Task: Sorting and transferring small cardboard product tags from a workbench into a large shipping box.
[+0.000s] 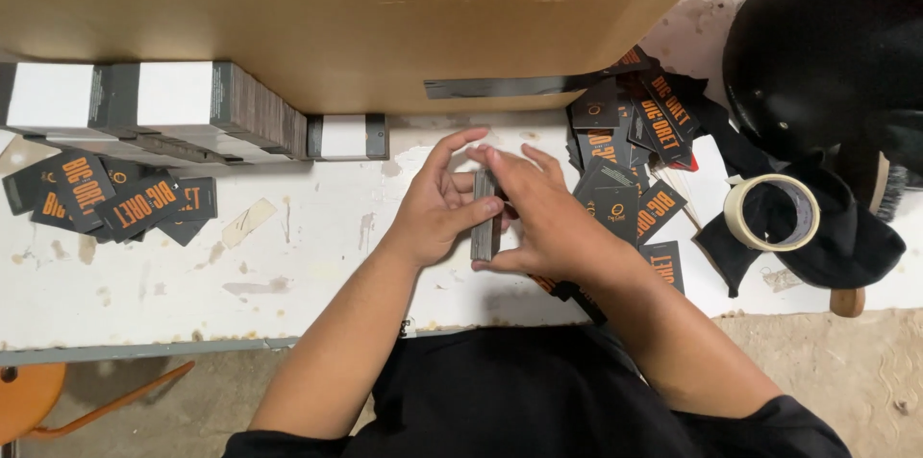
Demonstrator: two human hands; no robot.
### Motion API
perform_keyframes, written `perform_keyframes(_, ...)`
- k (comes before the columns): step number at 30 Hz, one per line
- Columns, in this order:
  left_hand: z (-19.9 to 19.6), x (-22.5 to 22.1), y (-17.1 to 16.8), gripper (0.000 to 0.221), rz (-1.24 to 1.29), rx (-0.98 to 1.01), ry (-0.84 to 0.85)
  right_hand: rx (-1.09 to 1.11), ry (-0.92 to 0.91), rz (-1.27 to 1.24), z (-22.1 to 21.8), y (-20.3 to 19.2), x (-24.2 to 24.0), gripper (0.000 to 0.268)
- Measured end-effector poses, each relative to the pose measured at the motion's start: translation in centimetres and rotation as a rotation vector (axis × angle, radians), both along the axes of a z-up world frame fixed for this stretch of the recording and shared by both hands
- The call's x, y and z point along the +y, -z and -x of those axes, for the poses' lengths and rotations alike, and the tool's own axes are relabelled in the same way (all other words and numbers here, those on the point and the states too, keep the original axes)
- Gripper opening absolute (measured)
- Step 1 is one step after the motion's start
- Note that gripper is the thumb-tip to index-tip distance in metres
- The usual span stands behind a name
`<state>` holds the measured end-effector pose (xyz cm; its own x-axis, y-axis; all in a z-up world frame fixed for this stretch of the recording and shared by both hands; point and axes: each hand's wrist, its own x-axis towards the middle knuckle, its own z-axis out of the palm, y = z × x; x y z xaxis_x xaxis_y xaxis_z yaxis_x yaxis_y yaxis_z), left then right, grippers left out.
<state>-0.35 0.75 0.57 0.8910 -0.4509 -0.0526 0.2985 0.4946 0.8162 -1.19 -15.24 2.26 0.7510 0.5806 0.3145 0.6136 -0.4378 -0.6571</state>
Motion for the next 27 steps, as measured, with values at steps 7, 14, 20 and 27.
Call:
perform_keyframes(7,-0.7,0.4,0.0,0.043,0.097,0.081,-0.223,-0.036,0.317,0.279,0.9,-4.1,-6.1,0.065)
perform_keyframes(14,-0.7,-0.3,-0.2,0.028,0.041,0.113,-0.175,-0.074,0.606,0.616,7.7,-0.7,-8.9,0.103)
perform_keyframes(20,-0.2,-1.5,0.8,0.034,0.122,0.046,-0.172,-0.204,0.621,0.597,8.7,3.1,-8.3,0.095)
perform_keyframes(27,0.2,-1.4,0.5,0.031,0.104,-0.022,-0.151,-0.107,0.609,0.512,5.4,3.4,-7.1,0.077)
